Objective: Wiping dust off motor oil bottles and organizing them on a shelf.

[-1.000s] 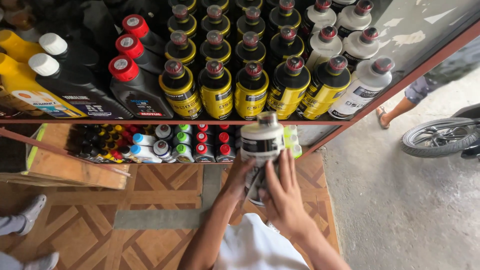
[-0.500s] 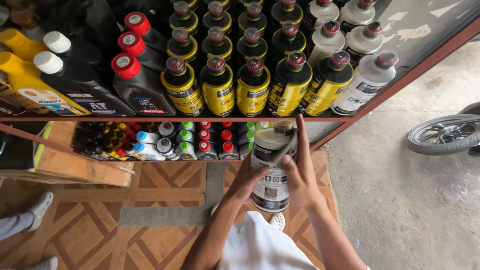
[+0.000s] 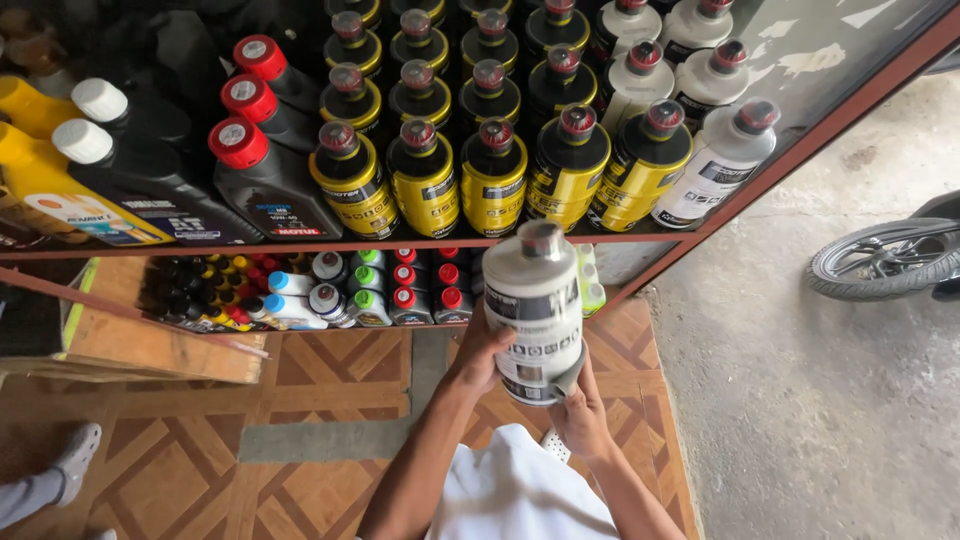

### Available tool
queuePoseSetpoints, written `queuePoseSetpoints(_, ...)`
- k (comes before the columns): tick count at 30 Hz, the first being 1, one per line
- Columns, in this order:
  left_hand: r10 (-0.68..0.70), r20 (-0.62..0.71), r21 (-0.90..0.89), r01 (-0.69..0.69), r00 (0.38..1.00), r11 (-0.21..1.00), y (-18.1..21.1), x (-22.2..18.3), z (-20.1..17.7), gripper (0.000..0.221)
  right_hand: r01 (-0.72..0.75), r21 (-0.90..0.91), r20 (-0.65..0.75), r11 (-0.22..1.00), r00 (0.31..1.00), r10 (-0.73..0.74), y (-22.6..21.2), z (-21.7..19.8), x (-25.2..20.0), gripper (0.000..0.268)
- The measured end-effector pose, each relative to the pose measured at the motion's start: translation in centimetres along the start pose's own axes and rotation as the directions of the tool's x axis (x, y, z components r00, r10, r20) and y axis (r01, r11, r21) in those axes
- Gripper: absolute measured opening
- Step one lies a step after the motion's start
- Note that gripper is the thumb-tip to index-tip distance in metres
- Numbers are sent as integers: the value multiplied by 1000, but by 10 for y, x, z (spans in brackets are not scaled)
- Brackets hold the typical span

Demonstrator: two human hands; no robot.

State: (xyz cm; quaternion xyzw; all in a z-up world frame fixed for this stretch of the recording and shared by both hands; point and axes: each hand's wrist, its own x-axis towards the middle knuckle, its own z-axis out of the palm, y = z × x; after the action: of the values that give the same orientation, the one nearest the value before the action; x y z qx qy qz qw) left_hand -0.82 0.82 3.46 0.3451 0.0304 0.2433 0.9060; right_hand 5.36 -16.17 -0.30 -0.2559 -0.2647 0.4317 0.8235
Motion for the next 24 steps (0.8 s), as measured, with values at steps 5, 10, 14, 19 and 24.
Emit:
queuePoseSetpoints(5, 91, 153, 214, -123, 984, 969, 16, 11, 33, 98, 62, 82, 84, 995, 994, -69, -5, -21, -2, 66)
queuePoseSetpoints(10, 214, 283, 440, -325, 935, 837, 59, 9, 90, 92, 121, 65, 121, 991, 984, -128, -9, -24, 3, 63)
queuePoseSetpoints(14, 217, 230, 601, -314, 949, 735, 81, -3, 124, 84, 212, -83, 124, 974, 972, -201, -23, -3, 19, 79)
queuePoseSetpoints(19, 284, 137, 683, -298, 949, 667, 72, -7, 127, 97, 232, -288, 88, 929, 973, -215, -32, 39, 28, 88)
queuePoseSetpoints(24, 272, -28, 628, -195, 962, 754, 57, -5, 103, 94, 53, -723, -11, 688, 996, -89, -42, 49, 20, 85)
